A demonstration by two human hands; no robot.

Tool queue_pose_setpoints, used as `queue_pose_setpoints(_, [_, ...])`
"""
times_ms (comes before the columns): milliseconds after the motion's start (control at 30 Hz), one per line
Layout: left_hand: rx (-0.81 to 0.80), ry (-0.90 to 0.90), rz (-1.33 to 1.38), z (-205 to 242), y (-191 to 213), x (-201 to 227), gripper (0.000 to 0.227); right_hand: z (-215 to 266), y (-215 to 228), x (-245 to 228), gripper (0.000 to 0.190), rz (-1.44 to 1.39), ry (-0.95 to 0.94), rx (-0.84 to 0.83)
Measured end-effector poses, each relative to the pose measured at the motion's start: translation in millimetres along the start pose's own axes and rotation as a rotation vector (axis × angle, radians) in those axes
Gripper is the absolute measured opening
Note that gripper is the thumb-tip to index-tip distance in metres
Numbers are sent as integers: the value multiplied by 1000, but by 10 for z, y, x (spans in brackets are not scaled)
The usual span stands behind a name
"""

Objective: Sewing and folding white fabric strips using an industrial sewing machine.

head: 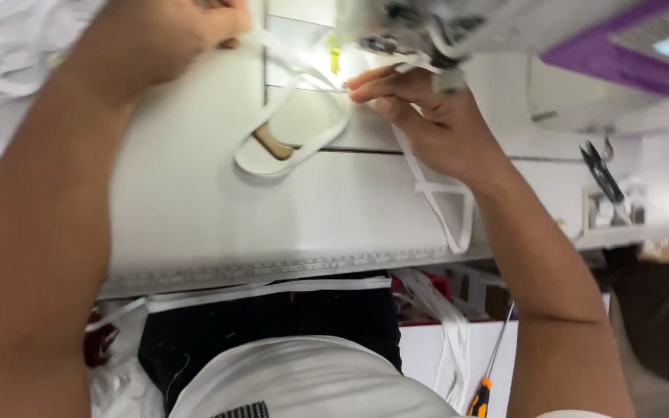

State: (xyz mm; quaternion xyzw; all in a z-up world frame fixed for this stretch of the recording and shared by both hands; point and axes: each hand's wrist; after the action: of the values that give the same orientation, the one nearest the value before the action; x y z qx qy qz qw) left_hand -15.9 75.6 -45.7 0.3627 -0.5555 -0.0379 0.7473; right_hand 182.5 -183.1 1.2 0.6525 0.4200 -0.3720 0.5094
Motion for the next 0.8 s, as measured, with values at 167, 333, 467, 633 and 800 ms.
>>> queue_pose_setpoints(167, [73,-56,-81,170,112,228,11,295,186,-552,16,133,-22,71])
queue_pose_setpoints(333, [62,-128,13,144,89,167,14,837,152,-487,8,385,-51,160])
queue_pose_setpoints(467, [78,-181,90,136,70,148,17,1031,-121,-407,12,491,-171,259])
queue_pose_setpoints(633, [97,-190,89,373,171,268,18,1108,-101,-159,6,739,-69,209])
queue_pose_setpoints(800, [234,-59,121,1109,394,-200,33,1132,-64,51,8,895,181,213])
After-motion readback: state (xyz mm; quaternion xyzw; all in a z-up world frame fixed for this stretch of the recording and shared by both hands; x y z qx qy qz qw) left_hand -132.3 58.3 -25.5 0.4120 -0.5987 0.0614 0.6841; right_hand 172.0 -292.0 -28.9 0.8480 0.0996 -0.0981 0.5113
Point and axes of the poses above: each hand's wrist, its own z-axis away from the middle knuckle, its own y-axis out of the back of the hand, x = y × z, and after that the axes turned 10 degrees about -z, right-handed
